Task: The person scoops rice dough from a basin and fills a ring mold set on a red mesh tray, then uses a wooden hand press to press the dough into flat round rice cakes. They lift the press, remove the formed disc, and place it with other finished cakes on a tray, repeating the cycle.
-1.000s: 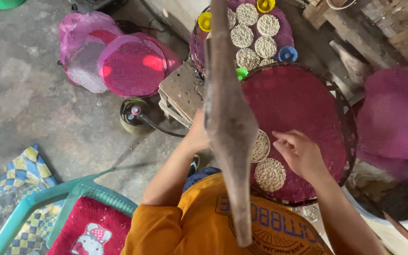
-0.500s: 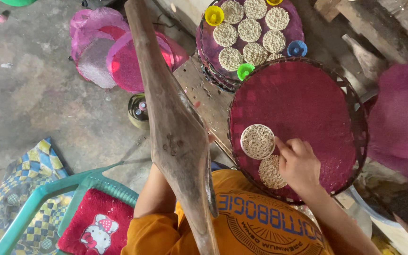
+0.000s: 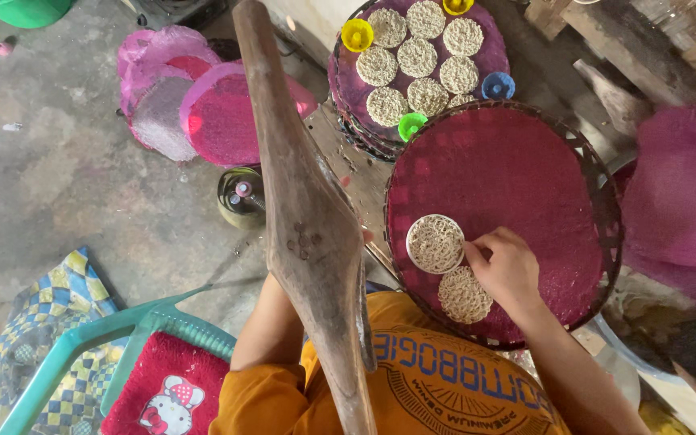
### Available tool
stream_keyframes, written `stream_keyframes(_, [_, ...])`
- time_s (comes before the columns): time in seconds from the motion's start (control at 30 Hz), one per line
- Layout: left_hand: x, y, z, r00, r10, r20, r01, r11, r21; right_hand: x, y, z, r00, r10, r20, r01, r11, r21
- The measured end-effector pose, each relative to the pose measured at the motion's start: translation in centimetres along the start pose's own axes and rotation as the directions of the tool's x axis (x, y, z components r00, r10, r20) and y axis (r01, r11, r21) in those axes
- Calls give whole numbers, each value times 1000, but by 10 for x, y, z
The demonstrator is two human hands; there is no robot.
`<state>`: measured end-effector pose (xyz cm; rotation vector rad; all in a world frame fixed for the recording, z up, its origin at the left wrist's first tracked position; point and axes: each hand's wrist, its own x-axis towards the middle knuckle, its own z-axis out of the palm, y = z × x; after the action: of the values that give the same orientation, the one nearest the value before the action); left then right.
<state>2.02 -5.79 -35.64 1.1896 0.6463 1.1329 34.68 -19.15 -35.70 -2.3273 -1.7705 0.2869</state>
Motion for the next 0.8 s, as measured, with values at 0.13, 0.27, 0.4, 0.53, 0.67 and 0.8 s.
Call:
stream_keyframes(0.13, [3,-1,1,1000,-1,9,1,1000,-2,2,-1,3,997,-55,-55,56,998,16])
stream_keyframes(0.27, [4,-1,1,1000,-6,23,6,1000,2,3,0,0,993,-75,-93,72,997,-41])
stream_keyframes(0.4, [5,-1,1,1000,-11,28,11,1000,-4,6,-3,-6,989,-101,-112,97,995,-37])
stream_keyframes(0.53, [7,-1,0,999,-8,33,8,1000,-5,10,-7,-14,998,-63,5,63,993,-102])
stream_keyframes(0.67, [7,-1,0,1000,-8,29,9,1000,-10,11,-2,-14,999,-43,22,44,996,-80])
stream_keyframes(0.8, [8,-1,0,1000,-3,26,4,1000,-11,12,5,-5,998,-27,63,31,998,-63])
